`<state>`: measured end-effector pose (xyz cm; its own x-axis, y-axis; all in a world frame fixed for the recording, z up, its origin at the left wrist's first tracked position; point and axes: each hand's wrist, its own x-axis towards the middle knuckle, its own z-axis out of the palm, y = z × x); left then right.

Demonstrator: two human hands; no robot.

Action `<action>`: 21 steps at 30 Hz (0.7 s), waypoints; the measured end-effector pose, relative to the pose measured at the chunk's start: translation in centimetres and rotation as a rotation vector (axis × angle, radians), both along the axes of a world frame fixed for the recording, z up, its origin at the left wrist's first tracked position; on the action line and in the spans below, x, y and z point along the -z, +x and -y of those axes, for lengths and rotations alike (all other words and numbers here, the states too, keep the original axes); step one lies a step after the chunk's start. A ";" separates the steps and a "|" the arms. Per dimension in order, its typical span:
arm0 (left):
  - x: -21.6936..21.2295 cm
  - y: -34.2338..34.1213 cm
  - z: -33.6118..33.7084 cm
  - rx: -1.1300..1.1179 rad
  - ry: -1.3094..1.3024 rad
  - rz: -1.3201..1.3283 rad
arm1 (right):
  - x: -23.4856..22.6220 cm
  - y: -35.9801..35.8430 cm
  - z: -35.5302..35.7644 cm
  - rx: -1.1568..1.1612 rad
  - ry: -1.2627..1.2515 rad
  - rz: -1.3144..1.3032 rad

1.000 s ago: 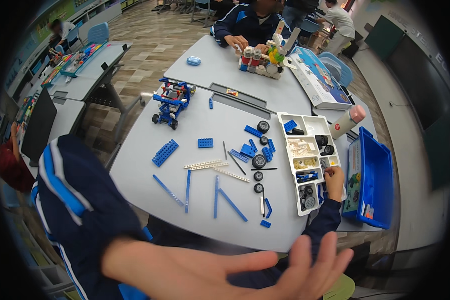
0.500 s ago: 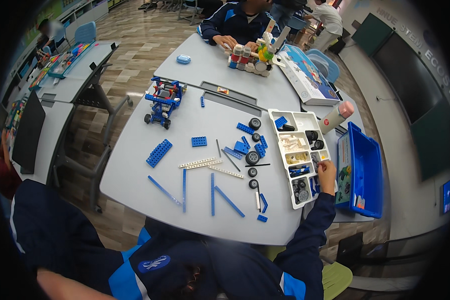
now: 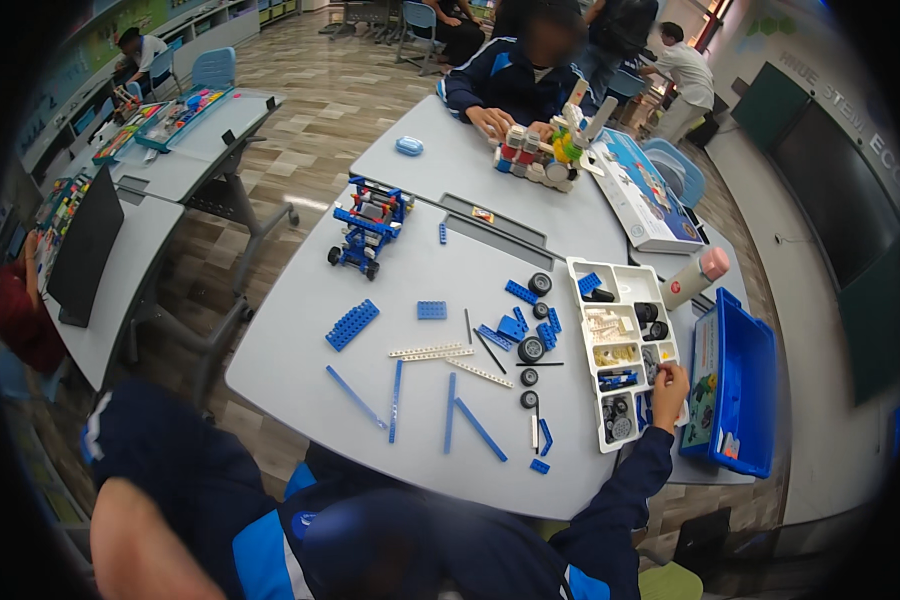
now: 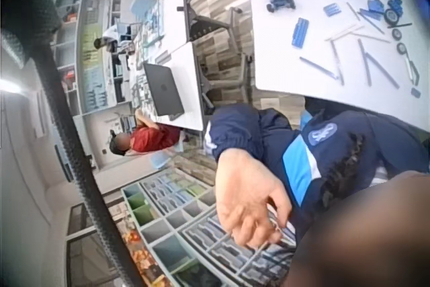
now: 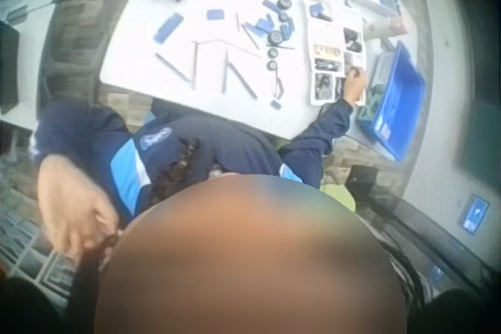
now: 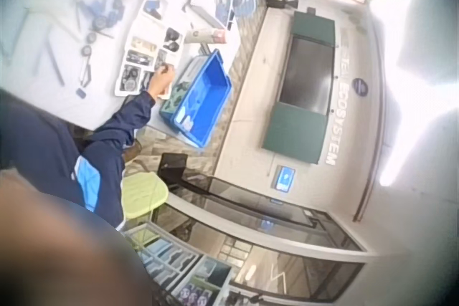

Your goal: The person assembles a Lego vehicle by connecting blue and white beams, plates, and wheels on a table. They select pieces from a tray, align beams to form a rectangular frame, and attach wheels to the structure.

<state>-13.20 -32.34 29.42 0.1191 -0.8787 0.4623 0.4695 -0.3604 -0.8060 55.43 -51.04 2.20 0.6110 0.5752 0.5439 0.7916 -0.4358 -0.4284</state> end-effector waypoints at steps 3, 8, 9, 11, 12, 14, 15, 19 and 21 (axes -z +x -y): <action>5.7 2.9 -3.0 0.151 -0.614 -0.121 | -1.5 -1.9 -0.4 0.019 0.071 0.007; 15.0 10.9 -6.9 -0.012 -1.659 -0.519 | -5.4 -8.5 -2.9 0.081 0.167 -0.033; 16.5 12.3 -7.1 -0.050 -1.748 -0.562 | -5.9 -10.5 -3.7 0.004 0.206 -0.052; 19.1 14.3 -7.4 -0.020 -1.823 -0.529 | -6.7 -14.9 -5.9 -0.123 0.282 -0.183; 20.1 15.0 -7.4 -0.017 -1.877 -0.528 | -7.1 -17.2 -6.8 -0.197 0.217 -0.200; 21.9 16.1 -7.2 -0.008 -1.947 -0.531 | -7.4 -21.8 -8.4 -0.387 0.089 -0.269; 22.6 16.5 -7.4 -0.005 -1.967 -0.526 | -7.3 -23.9 -9.6 -0.488 0.054 -0.288; 24.6 17.5 -7.7 -0.016 -2.004 -0.556 | -6.2 -29.6 -12.7 -0.734 -0.103 -0.398; 25.3 17.7 -8.0 -0.029 -2.026 -0.582 | -5.3 -30.6 -13.5 -0.756 -0.122 -0.379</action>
<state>4.47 -24.38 4.14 0.5684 0.6868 0.4530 0.3893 -0.7096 0.5874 24.81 -37.54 7.53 0.1678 0.9428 0.2881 0.7011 0.0913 -0.7072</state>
